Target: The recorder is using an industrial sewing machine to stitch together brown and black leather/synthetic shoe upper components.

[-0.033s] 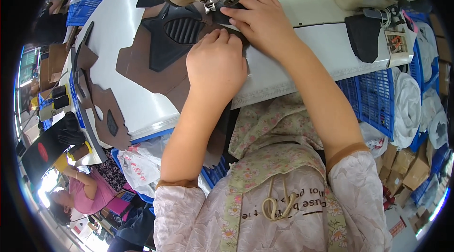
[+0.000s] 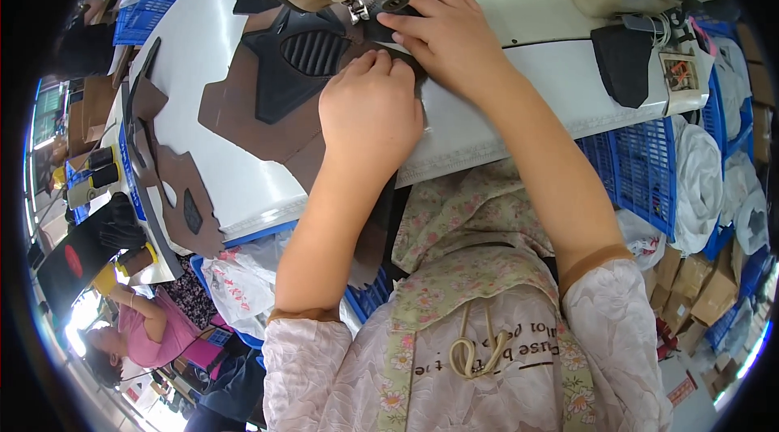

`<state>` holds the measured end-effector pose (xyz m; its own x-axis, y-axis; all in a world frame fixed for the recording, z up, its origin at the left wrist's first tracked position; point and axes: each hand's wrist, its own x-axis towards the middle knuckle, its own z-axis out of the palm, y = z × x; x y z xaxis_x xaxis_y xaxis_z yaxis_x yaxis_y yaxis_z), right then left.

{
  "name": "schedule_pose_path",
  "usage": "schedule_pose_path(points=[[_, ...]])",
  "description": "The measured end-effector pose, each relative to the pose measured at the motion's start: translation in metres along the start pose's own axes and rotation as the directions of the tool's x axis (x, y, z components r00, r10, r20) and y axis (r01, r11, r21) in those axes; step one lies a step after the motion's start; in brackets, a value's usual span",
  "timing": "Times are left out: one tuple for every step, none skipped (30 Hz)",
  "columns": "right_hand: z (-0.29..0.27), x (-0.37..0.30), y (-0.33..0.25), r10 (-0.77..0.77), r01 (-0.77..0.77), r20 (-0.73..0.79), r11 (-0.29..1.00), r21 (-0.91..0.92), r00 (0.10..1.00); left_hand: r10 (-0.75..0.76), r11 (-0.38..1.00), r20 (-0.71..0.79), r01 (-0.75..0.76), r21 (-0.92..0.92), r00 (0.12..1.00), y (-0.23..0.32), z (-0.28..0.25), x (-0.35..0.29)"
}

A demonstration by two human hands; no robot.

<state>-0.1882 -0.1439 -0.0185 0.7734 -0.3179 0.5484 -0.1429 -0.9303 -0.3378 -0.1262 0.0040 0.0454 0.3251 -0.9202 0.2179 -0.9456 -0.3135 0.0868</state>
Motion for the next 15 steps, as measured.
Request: schedule_pose_path(points=[[0.000, 0.000, 0.000, 0.000, 0.000, 0.000, 1.000, -0.001, 1.000, 0.000, 1.000, 0.000, 0.000, 0.000, 1.000, 0.000, 0.000, 0.000], [0.000, 0.000, -0.001, 0.000, 0.000, 0.000, 1.000, -0.008, 1.000, -0.003, 1.000, -0.001, 0.003, 0.007, 1.000, 0.000, 0.001, 0.000], [0.000, 0.001, -0.001, -0.001, 0.001, 0.001, 1.000, -0.015, 1.000, -0.006, 1.000, -0.001, 0.006, 0.016, 1.000, 0.000, 0.002, 0.000], [0.000, 0.000, -0.001, -0.002, 0.002, 0.001, 1.000, -0.015, 1.000, -0.007, 1.000, -0.002, 0.007, 0.016, 1.000, -0.001, 0.002, -0.001], [0.001, 0.000, -0.001, 0.008, -0.008, 0.007, 1.000, -0.004, 1.000, -0.002, 1.000, -0.014, 0.002, 0.007, 1.000, -0.001, 0.003, 0.000], [0.001, 0.000, 0.000, 0.017, -0.017, 0.013, 1.000, 0.007, 1.000, 0.002, 1.000, -0.028, -0.002, 0.000, 1.000, -0.001, 0.004, 0.000], [0.001, 0.000, 0.000, 0.014, -0.014, 0.013, 1.000, 0.007, 1.000, 0.001, 1.000, -0.030, -0.001, 0.000, 1.000, -0.001, 0.005, 0.000], [0.001, 0.000, 0.001, 0.011, -0.011, 0.007, 1.000, 0.007, 1.000, 0.001, 1.000, -0.051, -0.002, -0.006, 0.999, 0.000, 0.007, -0.001], [0.001, 0.000, 0.001, 0.007, -0.007, 0.001, 1.000, 0.007, 1.000, 0.001, 1.000, -0.072, -0.002, -0.013, 0.997, 0.000, 0.009, 0.000], [0.000, 0.000, 0.001, 0.004, -0.004, 0.001, 1.000, 0.006, 1.000, -0.001, 1.000, -0.075, 0.000, -0.013, 0.997, 0.000, 0.010, 0.000], [0.000, 0.000, 0.001, 0.004, -0.004, 0.009, 1.000, -0.001, 1.000, 0.003, 1.000, -0.091, -0.004, -0.016, 0.996, 0.000, 0.011, 0.000], [0.000, 0.001, 0.001, 0.003, -0.002, 0.015, 1.000, -0.008, 1.000, 0.006, 1.000, -0.109, -0.008, -0.016, 0.994, -0.001, 0.011, 0.000], [0.000, 0.002, 0.001, -0.003, 0.003, 0.014, 1.000, -0.007, 1.000, 0.003, 1.000, -0.113, -0.005, -0.014, 0.994, -0.002, 0.011, 0.001], [0.001, 0.003, 0.001, -0.007, 0.007, 0.012, 1.000, -0.008, 1.000, 0.007, 1.000, -0.113, -0.009, -0.013, 0.994, -0.002, 0.011, 0.002], [0.001, 0.004, 0.002, -0.010, 0.010, 0.011, 1.000, -0.010, 1.000, 0.013, 1.000, -0.113, -0.014, -0.012, 0.994, -0.003, 0.011, 0.003]])
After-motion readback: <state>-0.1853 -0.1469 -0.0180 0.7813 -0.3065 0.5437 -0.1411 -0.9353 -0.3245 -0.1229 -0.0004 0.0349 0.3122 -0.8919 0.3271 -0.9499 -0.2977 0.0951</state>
